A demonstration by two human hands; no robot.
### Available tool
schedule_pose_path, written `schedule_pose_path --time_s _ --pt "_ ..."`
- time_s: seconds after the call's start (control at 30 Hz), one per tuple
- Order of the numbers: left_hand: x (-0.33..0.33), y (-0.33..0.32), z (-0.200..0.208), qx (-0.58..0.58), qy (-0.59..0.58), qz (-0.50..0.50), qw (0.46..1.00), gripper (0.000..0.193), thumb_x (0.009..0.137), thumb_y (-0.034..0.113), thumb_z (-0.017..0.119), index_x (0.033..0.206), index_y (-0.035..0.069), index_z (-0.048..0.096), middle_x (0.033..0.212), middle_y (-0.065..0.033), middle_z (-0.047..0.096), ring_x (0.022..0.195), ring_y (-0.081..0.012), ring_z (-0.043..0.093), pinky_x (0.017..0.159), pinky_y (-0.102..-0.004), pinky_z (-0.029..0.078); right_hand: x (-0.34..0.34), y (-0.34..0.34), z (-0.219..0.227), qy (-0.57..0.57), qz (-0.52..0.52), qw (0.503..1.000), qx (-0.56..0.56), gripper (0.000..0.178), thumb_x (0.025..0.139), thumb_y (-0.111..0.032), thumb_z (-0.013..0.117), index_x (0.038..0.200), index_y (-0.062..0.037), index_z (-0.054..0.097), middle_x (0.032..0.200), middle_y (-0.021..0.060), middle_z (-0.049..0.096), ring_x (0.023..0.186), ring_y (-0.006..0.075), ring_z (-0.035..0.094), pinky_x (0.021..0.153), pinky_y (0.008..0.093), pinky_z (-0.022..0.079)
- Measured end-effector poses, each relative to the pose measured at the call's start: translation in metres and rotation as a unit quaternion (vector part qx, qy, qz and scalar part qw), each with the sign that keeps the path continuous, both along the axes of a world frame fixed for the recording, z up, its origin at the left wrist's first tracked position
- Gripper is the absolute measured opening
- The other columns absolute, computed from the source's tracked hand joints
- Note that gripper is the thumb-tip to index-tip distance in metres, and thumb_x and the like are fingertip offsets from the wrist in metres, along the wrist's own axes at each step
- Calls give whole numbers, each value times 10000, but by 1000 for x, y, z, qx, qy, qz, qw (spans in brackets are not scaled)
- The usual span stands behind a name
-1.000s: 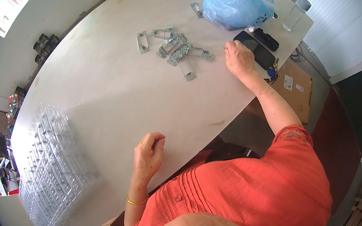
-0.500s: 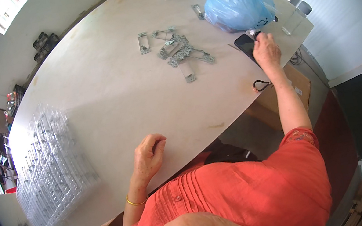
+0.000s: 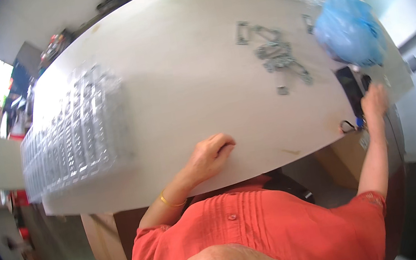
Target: The person assembles metal brackets by inserting metal pins into them by hand, places the assembled parts into a plastic tray, and picks up a black plastic case.
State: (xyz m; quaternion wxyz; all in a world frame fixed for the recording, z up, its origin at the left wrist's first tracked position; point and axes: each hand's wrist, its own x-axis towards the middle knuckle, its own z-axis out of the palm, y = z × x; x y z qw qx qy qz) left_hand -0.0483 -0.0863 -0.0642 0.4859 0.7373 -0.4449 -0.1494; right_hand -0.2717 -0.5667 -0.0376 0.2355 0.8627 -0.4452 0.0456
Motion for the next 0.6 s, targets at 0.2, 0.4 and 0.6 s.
schedule_pose_path --time_s 0.2,0.4,0.6 --pt "-11 7 8 -9 22 27 999 196 935 95 640 1119 32 609 993 -150 661 786 -290 656 706 -376 542 39 123 50 -130 228 954 147 146 923 18 472 1047 22 551 1145 223 567 1103 414 569 934 508 469" --pt "-30 21 57 7 151 -68 986 557 912 210 695 1377 31 445 1244 -206 583 947 -336 662 795 -408 556 66 284 60 -36 586 678 443 263 767 48 646 1013 15 559 1157 184 586 1172 395 566 976 483 478" --pt "-36 61 72 46 198 -73 976 485 880 256 716 1268 6 567 1145 -201 625 970 -319 660 830 -427 549 88 307 51 -36 647 605 463 300 728 38 727 949 -19 532 1108 151 600 1126 374 607 917 465 523"
